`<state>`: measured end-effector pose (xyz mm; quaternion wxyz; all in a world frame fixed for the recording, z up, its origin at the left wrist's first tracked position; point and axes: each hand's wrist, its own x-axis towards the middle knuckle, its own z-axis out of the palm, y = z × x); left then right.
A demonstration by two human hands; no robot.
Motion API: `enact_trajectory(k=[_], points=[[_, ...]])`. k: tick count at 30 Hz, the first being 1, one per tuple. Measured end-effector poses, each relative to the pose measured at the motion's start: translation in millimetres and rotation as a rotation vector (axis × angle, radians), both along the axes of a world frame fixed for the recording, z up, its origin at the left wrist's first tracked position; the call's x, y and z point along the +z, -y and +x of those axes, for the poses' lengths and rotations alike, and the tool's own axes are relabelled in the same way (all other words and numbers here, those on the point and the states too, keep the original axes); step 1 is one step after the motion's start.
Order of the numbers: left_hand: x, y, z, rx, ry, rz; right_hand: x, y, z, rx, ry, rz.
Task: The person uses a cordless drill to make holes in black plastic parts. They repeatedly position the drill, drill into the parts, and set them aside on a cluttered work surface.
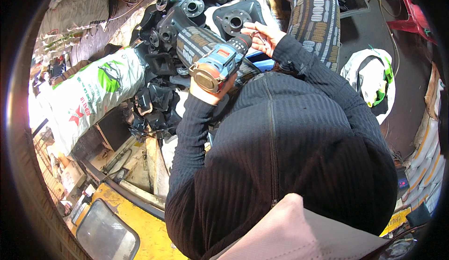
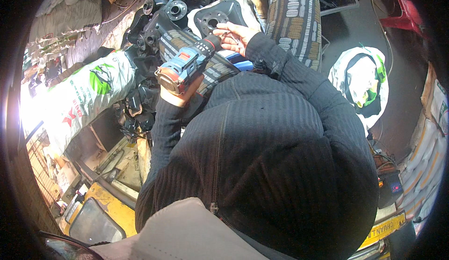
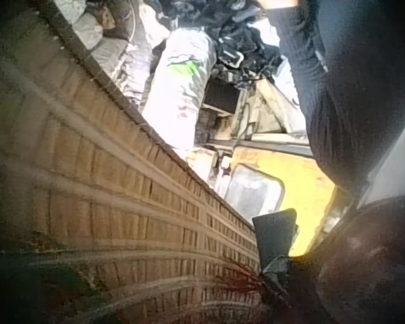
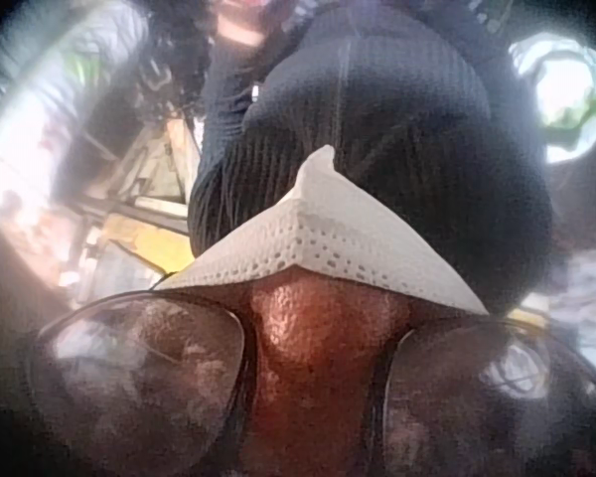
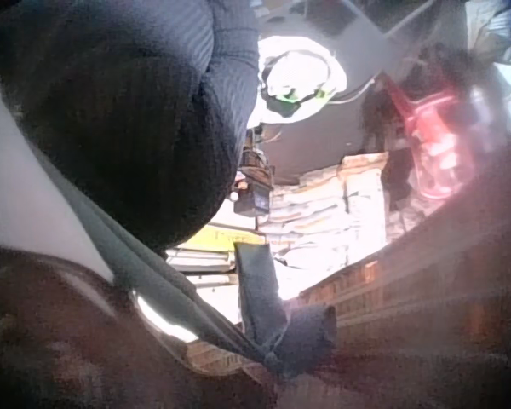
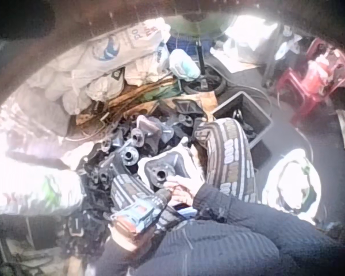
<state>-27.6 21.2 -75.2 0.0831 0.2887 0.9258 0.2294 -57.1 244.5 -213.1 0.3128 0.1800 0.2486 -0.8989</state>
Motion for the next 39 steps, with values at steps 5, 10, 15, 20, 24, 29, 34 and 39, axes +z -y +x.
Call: enact_trajectory(k=[5, 10, 15, 20, 24, 29, 34, 39], points=[[2, -5, -7, -0.013, -0.031, -0.030, 4, 11, 4, 0.040, 0.065, -0.124], [1, -7, -8, 0.025, -0.040, -0.011, 7, 19, 3, 0.108, 0.110, -0.028], [-1, -2, -6, 0.047, -0.068, 0.025, 9, 19, 2, 0.058, 0.128, 0.019], [3, 13, -5, 0.004, 0.098, -0.094, 3, 19, -4, -0.137, 0.110, -0.162], [1, 15, 6, 0.096, -0.022, 0.074, 1, 20, -11, -0.155, 0.153, -0.274], [-4, 21, 5, 0.106, 0.049, 0.070, 8, 21, -13, -0.123, 0.179, -0.201], [1, 20, -3, 0.081, 0.010, 0.069, 15, 32, -16, -0.147, 0.179, -0.114], [8, 19, -14, 0.002, 0.011, -0.003, 7, 36, -25, -0.133, 0.215, -0.018]])
